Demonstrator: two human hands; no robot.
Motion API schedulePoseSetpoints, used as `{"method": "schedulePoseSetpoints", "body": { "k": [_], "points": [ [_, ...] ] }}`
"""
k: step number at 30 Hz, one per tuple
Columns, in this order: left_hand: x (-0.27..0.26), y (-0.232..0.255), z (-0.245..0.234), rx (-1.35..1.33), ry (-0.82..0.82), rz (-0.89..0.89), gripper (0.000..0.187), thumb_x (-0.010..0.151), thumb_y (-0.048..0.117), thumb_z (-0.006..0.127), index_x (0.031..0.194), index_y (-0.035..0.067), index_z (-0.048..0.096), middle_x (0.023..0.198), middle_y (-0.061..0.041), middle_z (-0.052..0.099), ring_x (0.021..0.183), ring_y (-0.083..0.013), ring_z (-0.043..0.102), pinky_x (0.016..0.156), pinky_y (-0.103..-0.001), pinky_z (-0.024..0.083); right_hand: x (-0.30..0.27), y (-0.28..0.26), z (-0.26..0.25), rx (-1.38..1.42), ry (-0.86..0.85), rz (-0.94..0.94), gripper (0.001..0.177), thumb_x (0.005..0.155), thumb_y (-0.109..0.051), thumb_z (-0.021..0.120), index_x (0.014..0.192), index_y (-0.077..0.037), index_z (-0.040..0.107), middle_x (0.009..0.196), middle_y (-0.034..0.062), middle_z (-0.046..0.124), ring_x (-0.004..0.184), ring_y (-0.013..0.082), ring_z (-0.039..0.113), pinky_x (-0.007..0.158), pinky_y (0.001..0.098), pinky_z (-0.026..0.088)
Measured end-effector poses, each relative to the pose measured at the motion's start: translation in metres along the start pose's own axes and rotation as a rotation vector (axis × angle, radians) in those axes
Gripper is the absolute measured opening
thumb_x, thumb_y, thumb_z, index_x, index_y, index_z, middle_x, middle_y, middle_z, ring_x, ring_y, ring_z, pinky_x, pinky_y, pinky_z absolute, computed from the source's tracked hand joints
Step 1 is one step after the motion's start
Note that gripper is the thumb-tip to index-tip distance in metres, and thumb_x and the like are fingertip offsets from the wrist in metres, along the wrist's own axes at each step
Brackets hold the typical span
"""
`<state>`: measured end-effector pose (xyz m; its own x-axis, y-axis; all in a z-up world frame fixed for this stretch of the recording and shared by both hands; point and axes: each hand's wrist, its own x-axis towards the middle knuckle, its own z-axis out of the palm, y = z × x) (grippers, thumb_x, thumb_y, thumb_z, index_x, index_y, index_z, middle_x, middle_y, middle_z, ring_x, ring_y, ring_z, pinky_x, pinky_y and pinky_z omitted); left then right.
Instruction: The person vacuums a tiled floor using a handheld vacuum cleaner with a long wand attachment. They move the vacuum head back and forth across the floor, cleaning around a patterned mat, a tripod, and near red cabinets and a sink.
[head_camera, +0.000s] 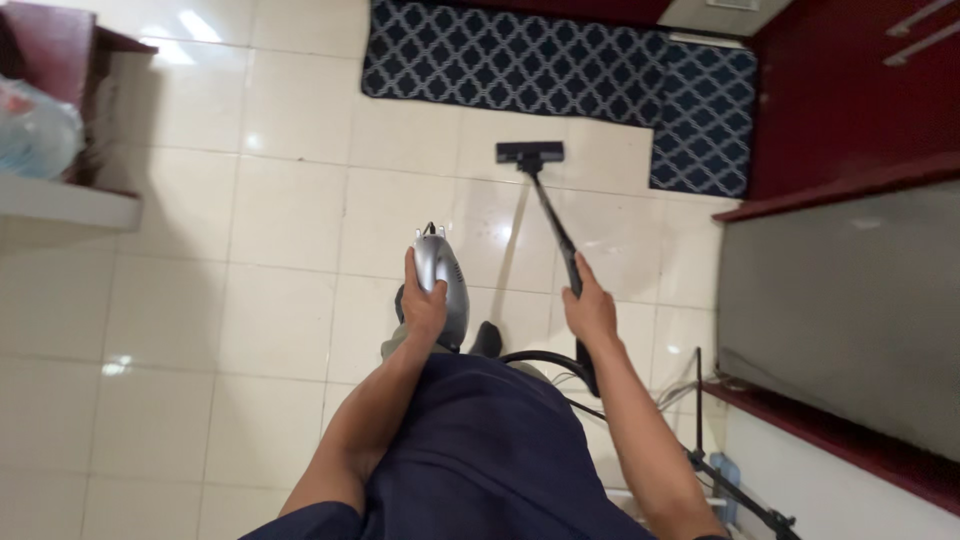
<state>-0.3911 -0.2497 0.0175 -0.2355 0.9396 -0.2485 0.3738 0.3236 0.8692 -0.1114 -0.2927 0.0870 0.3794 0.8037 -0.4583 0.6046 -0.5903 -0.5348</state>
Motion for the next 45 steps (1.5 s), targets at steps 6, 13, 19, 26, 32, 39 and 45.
{"method": "schedulePoseSetpoints", "body": {
  "k": [6, 13, 19, 26, 32, 39, 45],
  "points": [
    [-0.003, 0.0, -0.045, -0.051, 0.065, -0.17, 0.088, 0.083, 0.007, 0.061, 0.163, 0.013, 0.026, 0.104, -0.021, 0.072, 0.074, -0.0239, 0.071, 0.072, -0.036, 0.057, 0.023, -0.047, 0.002, 0.034, -0.132, 0.124, 0.074, 0.094, -0.022, 0.059, 0.162, -0.033, 0.031, 0.091, 0.0238, 0.074, 0.074, 0.0415, 0.073, 0.075, 0.0491, 0.059],
    [0.03, -0.022, -0.075, -0.118, 0.159, -0.239, 0.089, 0.082, 0.006, 0.064, 0.162, 0.014, 0.028, 0.096, -0.018, 0.072, 0.065, -0.0213, 0.068, 0.061, -0.034, 0.056, -0.013, -0.069, 0.024, 0.0, -0.097, 0.029, 0.074, 0.091, -0.023, 0.062, 0.158, -0.033, 0.034, 0.09, 0.0224, 0.074, 0.073, 0.0367, 0.073, 0.074, 0.0471, 0.058],
    [0.074, -0.045, -0.095, -0.19, 0.074, -0.208, 0.088, 0.083, 0.006, 0.065, 0.162, 0.017, 0.028, 0.093, -0.015, 0.071, 0.061, -0.019, 0.066, 0.057, -0.033, 0.056, -0.066, -0.099, 0.053, -0.065, -0.149, 0.02, 0.073, 0.091, -0.026, 0.063, 0.158, -0.032, 0.035, 0.095, 0.0227, 0.075, 0.088, 0.0378, 0.072, 0.081, 0.0466, 0.055],
    [0.128, -0.054, -0.143, -0.19, -0.019, -0.304, 0.088, 0.084, 0.007, 0.063, 0.163, 0.021, 0.028, 0.081, -0.012, 0.07, 0.058, -0.0184, 0.064, 0.052, -0.034, 0.054, -0.057, -0.163, 0.104, -0.083, -0.15, 0.034, 0.071, 0.092, -0.025, 0.061, 0.159, -0.03, 0.036, 0.095, 0.0221, 0.074, 0.089, 0.0372, 0.074, 0.084, 0.0468, 0.055],
    [0.17, -0.059, -0.202, -0.226, -0.018, -0.411, 0.089, 0.084, 0.006, 0.063, 0.163, 0.024, 0.026, 0.075, -0.013, 0.067, 0.055, -0.0196, 0.062, 0.05, -0.037, 0.053, -0.015, -0.214, 0.152, -0.042, -0.101, -0.047, 0.071, 0.092, -0.022, 0.062, 0.158, -0.03, 0.037, 0.085, 0.018, 0.071, 0.072, 0.0317, 0.069, 0.07, 0.0451, 0.056],
    [0.209, -0.077, -0.242, -0.23, 0.051, -0.435, 0.09, 0.084, 0.007, 0.065, 0.163, 0.024, 0.024, 0.078, -0.012, 0.069, 0.058, -0.0187, 0.065, 0.052, -0.036, 0.054, -0.029, -0.302, 0.188, 0.034, -0.135, 0.12, 0.074, 0.093, -0.019, 0.058, 0.16, -0.034, 0.03, 0.072, 0.0173, 0.067, 0.053, 0.0271, 0.063, 0.054, 0.0415, 0.055],
    [0.23, -0.092, -0.245, -0.18, -0.029, -0.417, 0.09, 0.085, 0.007, 0.064, 0.164, 0.023, 0.023, 0.081, -0.012, 0.069, 0.062, -0.0192, 0.065, 0.055, -0.037, 0.055, -0.06, -0.323, 0.203, 0.005, -0.147, 0.105, 0.074, 0.092, -0.02, 0.059, 0.159, -0.031, 0.031, 0.085, 0.0174, 0.072, 0.073, 0.0323, 0.073, 0.072, 0.0448, 0.057]
  ]
}}
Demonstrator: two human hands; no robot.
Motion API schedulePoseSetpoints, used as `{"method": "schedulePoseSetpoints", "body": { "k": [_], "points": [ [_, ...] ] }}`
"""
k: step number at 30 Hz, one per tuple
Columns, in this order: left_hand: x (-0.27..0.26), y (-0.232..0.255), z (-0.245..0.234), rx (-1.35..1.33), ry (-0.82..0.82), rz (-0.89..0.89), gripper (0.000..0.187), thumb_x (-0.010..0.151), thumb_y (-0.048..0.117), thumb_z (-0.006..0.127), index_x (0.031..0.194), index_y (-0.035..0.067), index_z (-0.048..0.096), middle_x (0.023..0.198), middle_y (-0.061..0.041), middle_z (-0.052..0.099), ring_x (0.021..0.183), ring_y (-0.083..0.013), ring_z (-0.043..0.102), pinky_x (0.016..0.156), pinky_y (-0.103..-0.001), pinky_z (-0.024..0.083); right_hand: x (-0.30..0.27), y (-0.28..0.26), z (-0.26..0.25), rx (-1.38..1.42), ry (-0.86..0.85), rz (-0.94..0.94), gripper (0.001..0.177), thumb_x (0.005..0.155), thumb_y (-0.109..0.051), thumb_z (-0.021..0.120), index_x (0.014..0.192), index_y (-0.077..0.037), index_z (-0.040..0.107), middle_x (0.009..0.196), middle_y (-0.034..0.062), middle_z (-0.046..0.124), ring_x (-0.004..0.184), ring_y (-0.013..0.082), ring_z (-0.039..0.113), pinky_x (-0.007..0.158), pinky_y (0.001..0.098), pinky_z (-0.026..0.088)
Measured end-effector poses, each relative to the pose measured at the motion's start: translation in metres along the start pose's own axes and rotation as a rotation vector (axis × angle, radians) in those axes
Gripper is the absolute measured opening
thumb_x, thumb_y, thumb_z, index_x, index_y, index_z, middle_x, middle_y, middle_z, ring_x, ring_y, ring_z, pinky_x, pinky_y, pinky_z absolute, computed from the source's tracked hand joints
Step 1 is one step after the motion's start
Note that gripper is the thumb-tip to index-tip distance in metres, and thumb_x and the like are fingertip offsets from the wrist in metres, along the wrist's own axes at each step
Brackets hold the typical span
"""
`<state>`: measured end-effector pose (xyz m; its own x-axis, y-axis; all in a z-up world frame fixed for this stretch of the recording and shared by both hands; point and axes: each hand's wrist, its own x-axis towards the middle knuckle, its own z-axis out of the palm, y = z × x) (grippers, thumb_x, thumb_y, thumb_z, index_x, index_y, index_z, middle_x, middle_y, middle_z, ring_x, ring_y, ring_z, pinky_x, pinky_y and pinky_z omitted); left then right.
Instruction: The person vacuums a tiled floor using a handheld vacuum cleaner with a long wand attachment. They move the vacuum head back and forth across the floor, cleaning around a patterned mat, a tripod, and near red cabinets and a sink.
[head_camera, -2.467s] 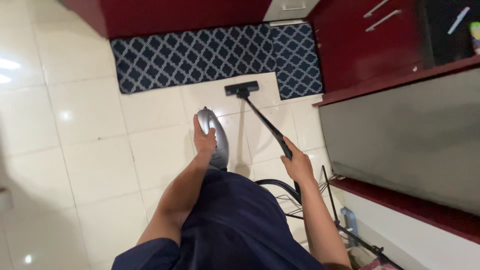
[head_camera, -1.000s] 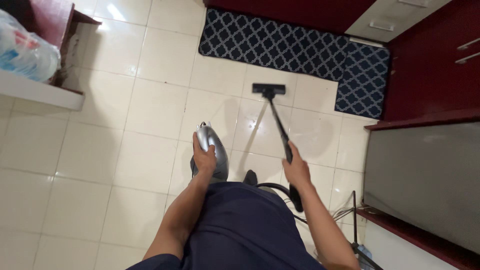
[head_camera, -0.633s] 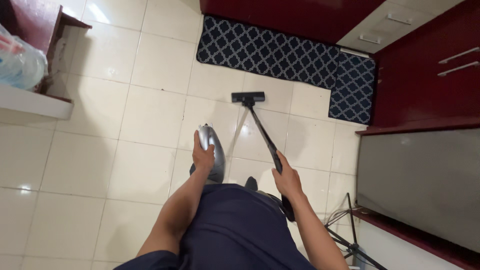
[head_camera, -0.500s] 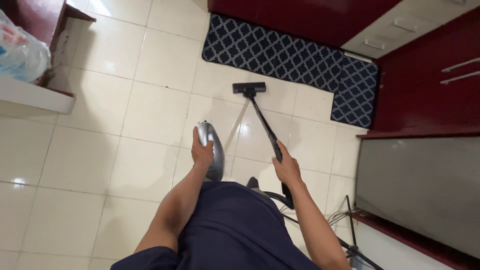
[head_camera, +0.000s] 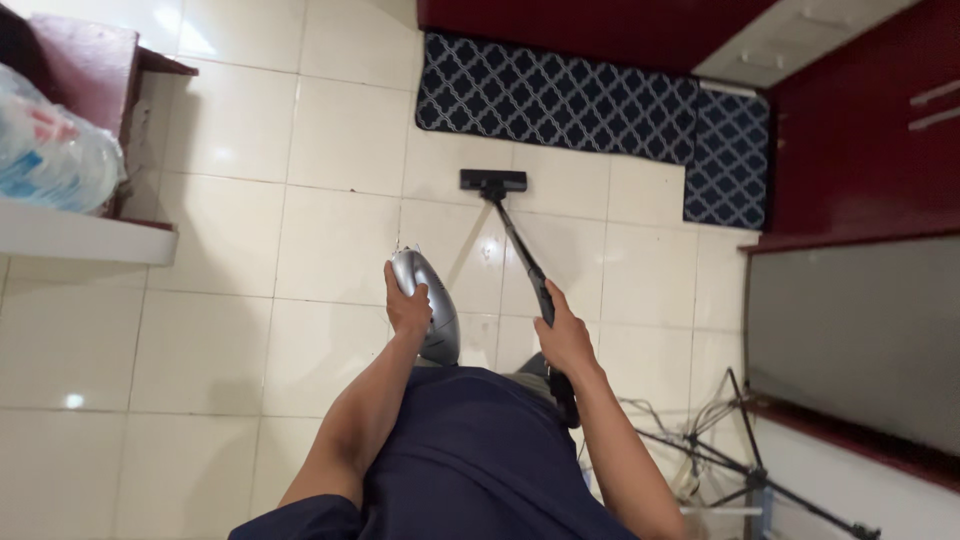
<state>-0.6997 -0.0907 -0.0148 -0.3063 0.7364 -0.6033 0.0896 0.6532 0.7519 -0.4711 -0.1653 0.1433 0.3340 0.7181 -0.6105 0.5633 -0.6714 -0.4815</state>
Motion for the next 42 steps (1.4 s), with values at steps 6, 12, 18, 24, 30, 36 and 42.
{"method": "schedulePoseSetpoints", "body": {
  "k": [6, 12, 18, 24, 30, 36, 42],
  "points": [
    [0.016, 0.001, 0.001, 0.006, -0.043, 0.025, 0.088, 0.084, 0.008, 0.064, 0.163, 0.022, 0.026, 0.082, -0.011, 0.069, 0.061, -0.0185, 0.065, 0.055, -0.036, 0.055, -0.032, 0.003, 0.009, -0.037, -0.05, 0.011, 0.075, 0.091, -0.023, 0.059, 0.159, -0.03, 0.031, 0.09, 0.019, 0.073, 0.086, 0.0349, 0.074, 0.08, 0.0465, 0.054],
    [0.02, 0.005, -0.01, -0.028, -0.033, 0.0, 0.088, 0.084, 0.007, 0.063, 0.163, 0.021, 0.026, 0.08, -0.012, 0.067, 0.057, -0.0187, 0.063, 0.053, -0.036, 0.054, 0.006, -0.02, 0.016, -0.048, 0.003, -0.063, 0.072, 0.093, -0.024, 0.059, 0.159, -0.028, 0.033, 0.087, 0.0198, 0.072, 0.083, 0.0349, 0.072, 0.077, 0.0469, 0.054],
    [0.014, 0.011, -0.028, -0.141, -0.033, -0.074, 0.089, 0.085, 0.005, 0.062, 0.164, 0.024, 0.024, 0.074, -0.011, 0.062, 0.053, -0.0173, 0.056, 0.047, -0.036, 0.049, 0.042, -0.055, 0.019, -0.017, -0.025, -0.068, 0.07, 0.094, -0.025, 0.057, 0.16, -0.029, 0.032, 0.084, 0.0183, 0.072, 0.072, 0.0327, 0.072, 0.07, 0.0453, 0.056],
    [0.013, 0.0, -0.048, -0.165, 0.023, -0.024, 0.089, 0.085, 0.005, 0.062, 0.163, 0.022, 0.023, 0.076, -0.009, 0.064, 0.055, -0.0159, 0.059, 0.048, -0.034, 0.051, 0.042, -0.052, 0.032, -0.096, -0.056, -0.117, 0.07, 0.094, -0.025, 0.059, 0.159, -0.031, 0.032, 0.086, 0.0178, 0.072, 0.076, 0.0324, 0.071, 0.072, 0.0468, 0.055],
    [0.005, -0.014, -0.063, -0.208, 0.096, -0.061, 0.09, 0.085, 0.005, 0.062, 0.164, 0.022, 0.022, 0.076, -0.009, 0.064, 0.054, -0.0168, 0.059, 0.047, -0.034, 0.051, -0.009, -0.033, 0.034, -0.233, -0.132, -0.131, 0.07, 0.094, -0.027, 0.061, 0.159, -0.036, 0.035, 0.091, 0.0218, 0.072, 0.086, 0.0366, 0.071, 0.081, 0.0483, 0.054],
    [-0.014, -0.042, -0.08, -0.3, 0.19, -0.046, 0.092, 0.084, 0.004, 0.063, 0.164, 0.023, 0.023, 0.072, -0.01, 0.063, 0.052, -0.0172, 0.058, 0.045, -0.035, 0.049, -0.045, -0.021, 0.027, -0.355, -0.233, -0.21, 0.068, 0.094, -0.025, 0.06, 0.157, -0.038, 0.038, 0.097, 0.0194, 0.073, 0.095, 0.0372, 0.072, 0.086, 0.048, 0.053],
    [-0.046, -0.058, -0.097, -0.332, 0.376, -0.128, 0.092, 0.085, 0.006, 0.064, 0.164, 0.026, 0.022, 0.071, -0.008, 0.064, 0.052, -0.0166, 0.06, 0.046, -0.033, 0.051, -0.034, -0.009, 0.031, -0.471, -0.301, -0.509, 0.066, 0.092, -0.023, 0.064, 0.153, -0.036, 0.042, 0.107, 0.0194, 0.073, 0.104, 0.0388, 0.068, 0.087, 0.0492, 0.052]
  ]
}}
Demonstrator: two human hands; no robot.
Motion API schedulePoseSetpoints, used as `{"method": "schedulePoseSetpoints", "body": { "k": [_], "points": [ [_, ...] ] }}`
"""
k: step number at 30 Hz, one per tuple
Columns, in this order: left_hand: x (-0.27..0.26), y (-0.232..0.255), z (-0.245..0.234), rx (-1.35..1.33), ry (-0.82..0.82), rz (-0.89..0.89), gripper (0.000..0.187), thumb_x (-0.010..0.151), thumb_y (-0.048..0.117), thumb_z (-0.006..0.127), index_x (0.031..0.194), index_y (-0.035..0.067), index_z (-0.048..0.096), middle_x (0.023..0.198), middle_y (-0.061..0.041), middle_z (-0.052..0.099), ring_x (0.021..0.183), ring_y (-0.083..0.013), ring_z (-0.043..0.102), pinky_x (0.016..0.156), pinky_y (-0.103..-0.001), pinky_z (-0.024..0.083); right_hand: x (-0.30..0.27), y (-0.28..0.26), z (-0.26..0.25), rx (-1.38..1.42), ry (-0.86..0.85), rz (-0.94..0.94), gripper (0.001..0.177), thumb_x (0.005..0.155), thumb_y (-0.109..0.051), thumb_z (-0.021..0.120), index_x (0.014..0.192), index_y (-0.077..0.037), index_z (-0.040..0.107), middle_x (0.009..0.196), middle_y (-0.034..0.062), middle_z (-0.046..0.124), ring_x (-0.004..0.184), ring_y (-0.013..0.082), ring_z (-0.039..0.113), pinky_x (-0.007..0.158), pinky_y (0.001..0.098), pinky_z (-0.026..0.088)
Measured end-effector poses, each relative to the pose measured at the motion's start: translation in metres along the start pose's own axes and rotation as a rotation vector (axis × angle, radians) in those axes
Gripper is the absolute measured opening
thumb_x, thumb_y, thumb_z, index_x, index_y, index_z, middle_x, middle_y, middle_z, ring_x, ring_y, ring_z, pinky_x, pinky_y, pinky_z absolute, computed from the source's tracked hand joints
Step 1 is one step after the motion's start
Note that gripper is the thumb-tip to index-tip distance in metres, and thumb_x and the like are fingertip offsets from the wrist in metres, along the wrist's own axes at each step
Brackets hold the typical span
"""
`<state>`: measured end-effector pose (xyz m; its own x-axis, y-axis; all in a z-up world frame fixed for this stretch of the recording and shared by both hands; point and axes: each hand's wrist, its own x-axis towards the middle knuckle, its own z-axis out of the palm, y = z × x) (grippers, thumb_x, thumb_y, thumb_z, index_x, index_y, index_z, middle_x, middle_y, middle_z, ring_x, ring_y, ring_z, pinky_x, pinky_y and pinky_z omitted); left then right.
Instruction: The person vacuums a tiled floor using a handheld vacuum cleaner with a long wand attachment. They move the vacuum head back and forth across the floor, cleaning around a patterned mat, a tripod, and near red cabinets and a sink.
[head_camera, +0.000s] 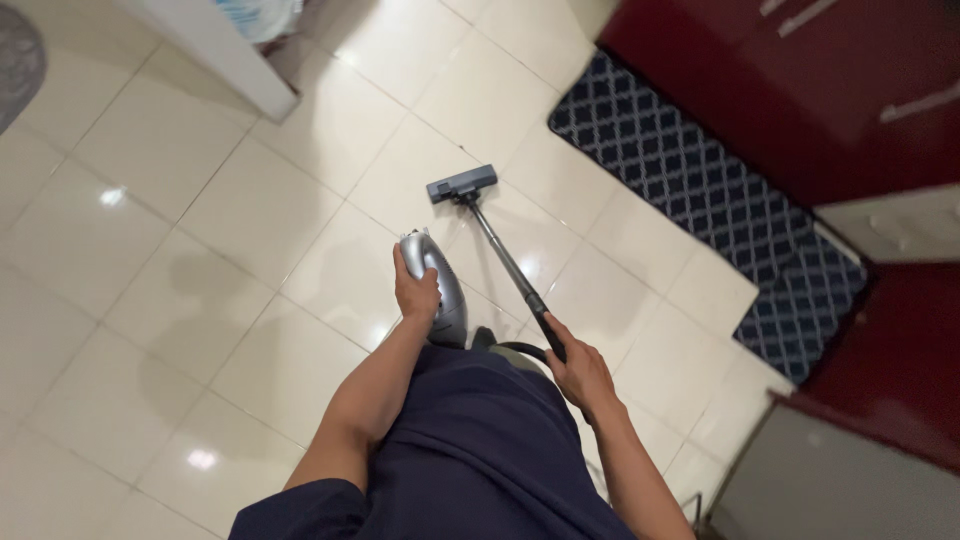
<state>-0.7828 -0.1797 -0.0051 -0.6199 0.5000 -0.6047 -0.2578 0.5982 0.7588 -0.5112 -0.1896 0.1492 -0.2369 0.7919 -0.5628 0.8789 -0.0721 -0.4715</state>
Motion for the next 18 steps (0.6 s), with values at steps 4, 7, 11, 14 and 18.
{"method": "schedulePoseSetpoints", "body": {
  "k": [4, 7, 11, 14, 18],
  "points": [
    [-0.013, -0.014, -0.015, -0.082, 0.077, -0.011, 0.093, 0.085, 0.006, 0.064, 0.164, 0.027, 0.02, 0.072, -0.007, 0.064, 0.054, -0.0163, 0.06, 0.047, -0.034, 0.051, 0.01, -0.01, -0.002, -0.082, -0.093, -0.069, 0.065, 0.094, -0.024, 0.063, 0.154, -0.036, 0.042, 0.103, 0.0198, 0.073, 0.099, 0.0382, 0.07, 0.086, 0.0486, 0.053],
    [-0.028, -0.026, -0.025, -0.125, 0.121, -0.011, 0.093, 0.085, 0.006, 0.064, 0.164, 0.029, 0.021, 0.072, -0.007, 0.064, 0.054, -0.016, 0.06, 0.047, -0.033, 0.051, 0.015, -0.016, -0.001, -0.133, -0.165, -0.124, 0.066, 0.094, -0.023, 0.062, 0.155, -0.035, 0.041, 0.102, 0.0208, 0.072, 0.098, 0.0394, 0.07, 0.086, 0.0493, 0.053],
    [-0.05, -0.031, -0.028, -0.197, 0.137, 0.005, 0.091, 0.085, 0.006, 0.062, 0.165, 0.031, 0.024, 0.078, -0.013, 0.065, 0.056, -0.018, 0.059, 0.048, -0.035, 0.05, 0.026, -0.016, 0.001, -0.163, -0.197, -0.264, 0.065, 0.094, -0.023, 0.063, 0.155, -0.033, 0.042, 0.105, 0.0223, 0.072, 0.102, 0.041, 0.069, 0.088, 0.0489, 0.053],
    [-0.065, -0.034, -0.032, -0.15, 0.211, 0.101, 0.089, 0.082, 0.008, 0.062, 0.161, 0.031, 0.027, 0.111, -0.011, 0.07, 0.066, -0.0229, 0.07, 0.057, -0.037, 0.057, 0.037, -0.017, 0.005, -0.203, -0.247, -0.313, 0.066, 0.093, -0.022, 0.063, 0.154, -0.033, 0.042, 0.108, 0.0222, 0.073, 0.104, 0.0415, 0.068, 0.089, 0.0492, 0.052],
    [-0.078, -0.043, -0.053, -0.053, 0.291, 0.085, 0.09, 0.082, 0.012, 0.063, 0.161, 0.034, 0.027, 0.122, -0.019, 0.07, 0.083, -0.0304, 0.075, 0.073, -0.039, 0.059, 0.044, -0.021, 0.017, -0.236, -0.292, -0.371, 0.067, 0.093, -0.021, 0.062, 0.155, -0.031, 0.04, 0.111, 0.0227, 0.072, 0.105, 0.0427, 0.067, 0.089, 0.0503, 0.052]
  ]
}}
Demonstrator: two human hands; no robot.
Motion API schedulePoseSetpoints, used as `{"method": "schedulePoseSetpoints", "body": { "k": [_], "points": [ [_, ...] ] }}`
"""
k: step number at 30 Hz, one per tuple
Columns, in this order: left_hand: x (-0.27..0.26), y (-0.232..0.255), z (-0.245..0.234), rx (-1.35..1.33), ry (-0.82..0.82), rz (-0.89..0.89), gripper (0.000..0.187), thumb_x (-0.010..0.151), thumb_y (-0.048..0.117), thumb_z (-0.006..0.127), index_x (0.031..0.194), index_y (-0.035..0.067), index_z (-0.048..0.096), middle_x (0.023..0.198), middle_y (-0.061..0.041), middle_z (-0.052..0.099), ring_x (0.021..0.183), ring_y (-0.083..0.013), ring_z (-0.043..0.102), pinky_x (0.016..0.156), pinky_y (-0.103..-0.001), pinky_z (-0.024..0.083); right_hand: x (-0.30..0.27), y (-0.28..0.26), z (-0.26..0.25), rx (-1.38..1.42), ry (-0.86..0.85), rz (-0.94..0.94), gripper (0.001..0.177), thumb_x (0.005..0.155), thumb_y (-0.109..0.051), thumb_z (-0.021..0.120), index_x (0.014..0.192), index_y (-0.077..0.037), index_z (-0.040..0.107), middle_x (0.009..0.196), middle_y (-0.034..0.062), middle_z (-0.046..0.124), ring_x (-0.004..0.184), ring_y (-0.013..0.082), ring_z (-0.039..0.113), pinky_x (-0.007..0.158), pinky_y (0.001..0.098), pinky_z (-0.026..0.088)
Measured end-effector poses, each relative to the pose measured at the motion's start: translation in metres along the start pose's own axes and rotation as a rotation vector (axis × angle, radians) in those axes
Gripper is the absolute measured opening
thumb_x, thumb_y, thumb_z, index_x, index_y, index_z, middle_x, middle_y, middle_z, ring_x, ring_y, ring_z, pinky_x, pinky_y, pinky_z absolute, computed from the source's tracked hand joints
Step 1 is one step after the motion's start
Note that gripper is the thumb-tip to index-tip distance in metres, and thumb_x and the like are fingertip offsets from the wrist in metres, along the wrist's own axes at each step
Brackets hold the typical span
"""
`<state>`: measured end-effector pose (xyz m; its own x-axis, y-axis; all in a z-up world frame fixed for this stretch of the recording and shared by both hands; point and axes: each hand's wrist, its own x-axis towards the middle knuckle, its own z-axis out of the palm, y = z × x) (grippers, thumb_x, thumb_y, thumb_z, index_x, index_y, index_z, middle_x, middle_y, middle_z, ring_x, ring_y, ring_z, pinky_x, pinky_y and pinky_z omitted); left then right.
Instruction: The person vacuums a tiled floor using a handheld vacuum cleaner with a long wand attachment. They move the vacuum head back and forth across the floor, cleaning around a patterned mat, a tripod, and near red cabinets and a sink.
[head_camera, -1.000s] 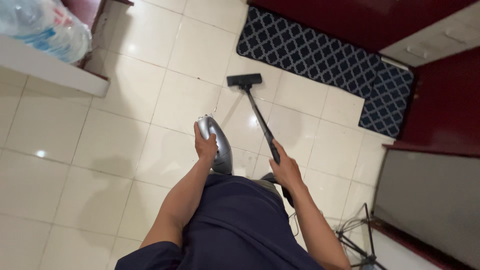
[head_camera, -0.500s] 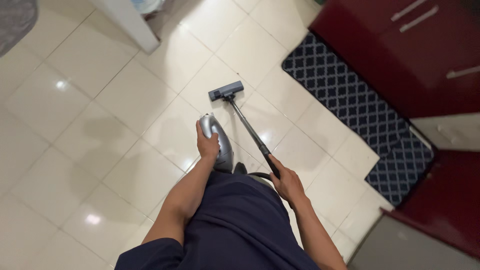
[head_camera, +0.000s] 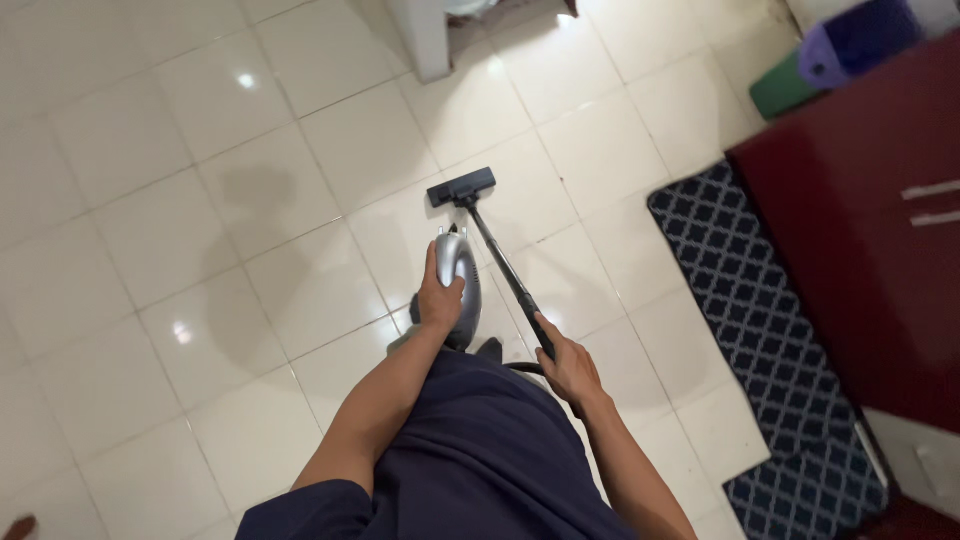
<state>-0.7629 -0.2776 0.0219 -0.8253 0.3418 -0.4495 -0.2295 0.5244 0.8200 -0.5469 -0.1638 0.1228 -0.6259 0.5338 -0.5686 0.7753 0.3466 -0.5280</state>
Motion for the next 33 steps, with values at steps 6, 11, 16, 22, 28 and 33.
{"method": "schedulePoseSetpoints", "body": {
  "k": [6, 11, 16, 22, 28, 33],
  "points": [
    [0.012, -0.023, -0.042, 0.024, 0.154, -0.034, 0.09, 0.082, 0.016, 0.064, 0.162, 0.034, 0.027, 0.12, -0.019, 0.071, 0.096, -0.0341, 0.073, 0.086, -0.042, 0.056, 0.035, -0.028, 0.009, -0.032, 0.023, -0.139, 0.066, 0.093, -0.018, 0.063, 0.155, -0.025, 0.042, 0.103, 0.0245, 0.073, 0.1, 0.044, 0.069, 0.087, 0.05, 0.052],
    [0.04, -0.047, -0.078, -0.032, 0.216, -0.063, 0.092, 0.081, 0.015, 0.064, 0.163, 0.033, 0.028, 0.117, -0.019, 0.073, 0.094, -0.0327, 0.074, 0.086, -0.041, 0.056, 0.075, -0.074, 0.027, -0.061, 0.028, -0.137, 0.066, 0.094, -0.018, 0.062, 0.155, -0.024, 0.04, 0.098, 0.0253, 0.074, 0.095, 0.043, 0.071, 0.086, 0.0498, 0.053],
    [0.078, -0.036, -0.142, -0.154, 0.17, -0.166, 0.089, 0.084, 0.013, 0.063, 0.162, 0.033, 0.026, 0.112, -0.016, 0.072, 0.074, -0.0268, 0.071, 0.068, -0.038, 0.059, 0.128, -0.139, 0.053, -0.082, 0.053, -0.113, 0.066, 0.094, -0.02, 0.062, 0.156, -0.024, 0.04, 0.096, 0.0264, 0.074, 0.092, 0.0416, 0.072, 0.083, 0.0497, 0.054],
    [0.133, -0.031, -0.24, -0.257, 0.165, -0.182, 0.087, 0.088, 0.01, 0.062, 0.163, 0.032, 0.024, 0.091, -0.012, 0.071, 0.059, -0.0205, 0.064, 0.055, -0.035, 0.055, 0.188, -0.229, 0.083, -0.018, 0.121, -0.128, 0.065, 0.093, -0.02, 0.06, 0.156, -0.02, 0.041, 0.094, 0.0251, 0.074, 0.075, 0.0364, 0.074, 0.072, 0.0462, 0.058],
    [0.172, -0.052, -0.319, -0.386, 0.249, -0.195, 0.086, 0.092, 0.009, 0.062, 0.164, 0.027, 0.019, 0.078, -0.007, 0.065, 0.055, -0.0139, 0.058, 0.049, -0.032, 0.051, 0.23, -0.311, 0.108, 0.029, 0.119, 0.001, 0.066, 0.095, -0.019, 0.058, 0.157, -0.02, 0.037, 0.097, 0.0254, 0.074, 0.063, 0.0324, 0.071, 0.061, 0.0437, 0.06],
    [0.188, -0.068, -0.351, -0.517, 0.341, -0.248, 0.089, 0.09, 0.004, 0.059, 0.165, 0.025, 0.016, 0.067, -0.008, 0.058, 0.047, -0.0158, 0.052, 0.043, -0.034, 0.046, 0.261, -0.345, 0.124, 0.085, 0.141, 0.005, 0.068, 0.096, -0.018, 0.056, 0.159, -0.02, 0.033, 0.102, 0.0232, 0.071, 0.061, 0.0286, 0.07, 0.057, 0.0407, 0.06]
  ]
}}
